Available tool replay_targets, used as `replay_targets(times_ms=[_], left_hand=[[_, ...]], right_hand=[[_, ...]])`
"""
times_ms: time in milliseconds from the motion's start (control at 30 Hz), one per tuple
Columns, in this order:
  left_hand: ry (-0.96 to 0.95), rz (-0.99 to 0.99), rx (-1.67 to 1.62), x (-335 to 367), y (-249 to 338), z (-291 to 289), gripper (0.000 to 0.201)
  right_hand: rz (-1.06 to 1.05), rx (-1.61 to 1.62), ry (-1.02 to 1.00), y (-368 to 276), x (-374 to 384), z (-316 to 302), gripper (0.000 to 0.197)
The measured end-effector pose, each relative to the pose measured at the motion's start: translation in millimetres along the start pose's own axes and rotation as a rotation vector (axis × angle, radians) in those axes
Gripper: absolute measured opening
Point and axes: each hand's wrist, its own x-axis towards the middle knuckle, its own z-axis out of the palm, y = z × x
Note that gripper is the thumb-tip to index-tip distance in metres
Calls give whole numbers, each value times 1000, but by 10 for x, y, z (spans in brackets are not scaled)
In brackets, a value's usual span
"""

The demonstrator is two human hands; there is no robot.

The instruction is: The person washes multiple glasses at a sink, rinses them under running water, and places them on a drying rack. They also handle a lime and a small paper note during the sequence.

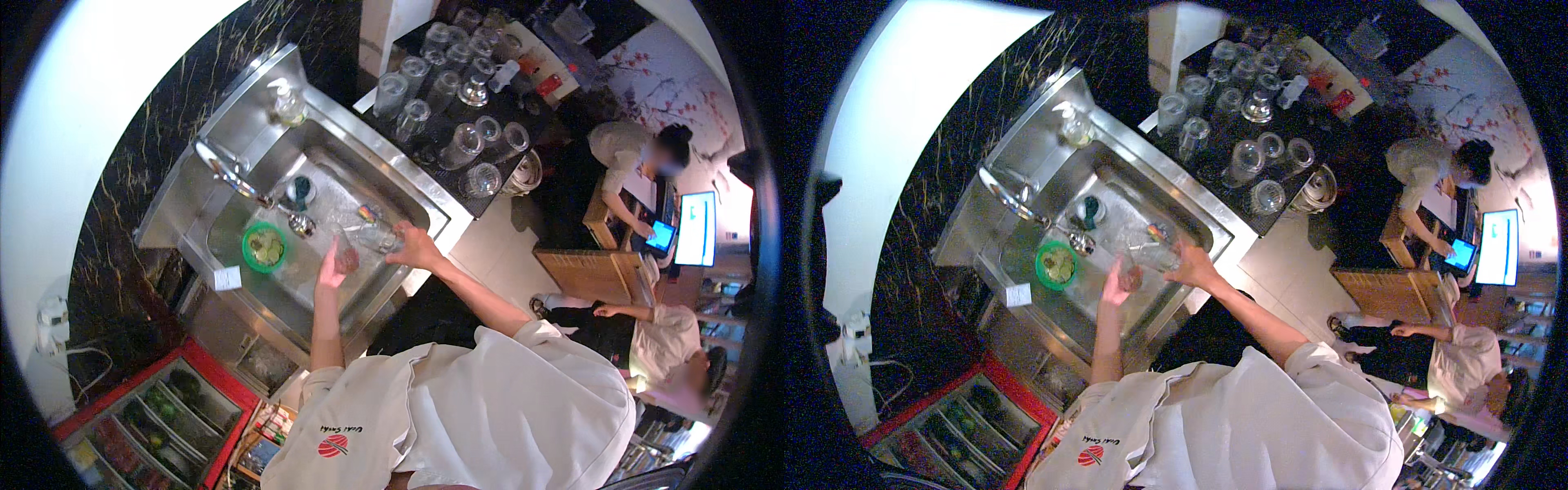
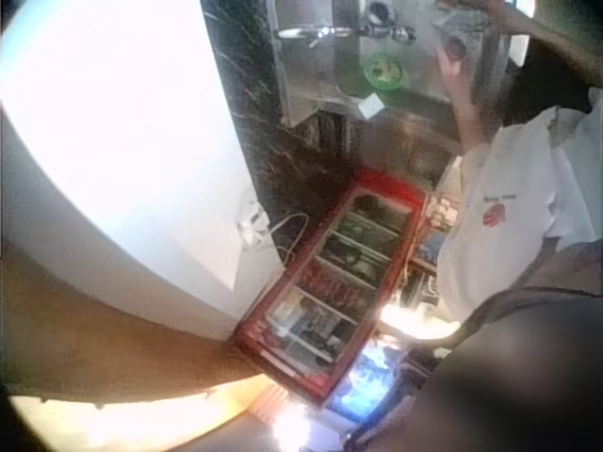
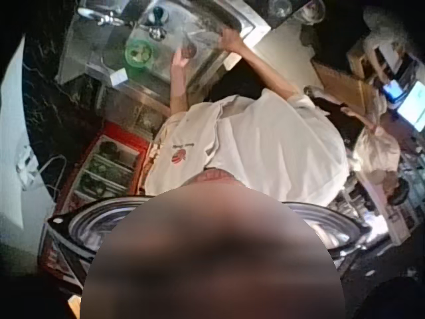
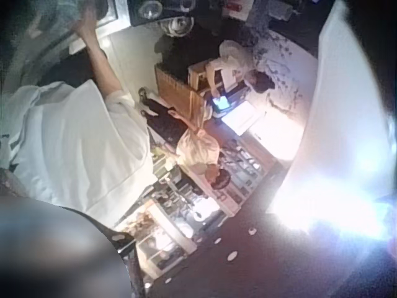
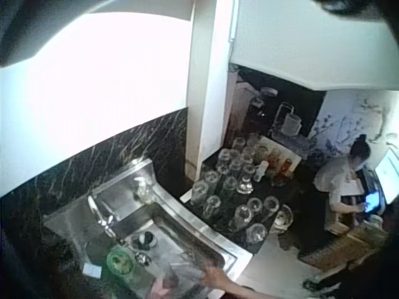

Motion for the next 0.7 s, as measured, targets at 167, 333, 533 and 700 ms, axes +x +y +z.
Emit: replay_targets(times_ms=[167, 333, 533, 700], left_hand=[[127, -281, 611, -418, 161, -24, 46], [261, -130, 1467, -1290, 355, 182, 52], [396, -68, 1117, -2054, 554, 441, 59], [717, 85, 1304, -2296, 498, 701, 66]], right_hand=[[129, 616, -78, 9, -165, -173, 85], [-199, 113, -120, -179, -376, -726, 79], [-230, 5, -253, -196, -272, -1210, 78], [-331, 913, -307, -16, -208, -1848, 67]])
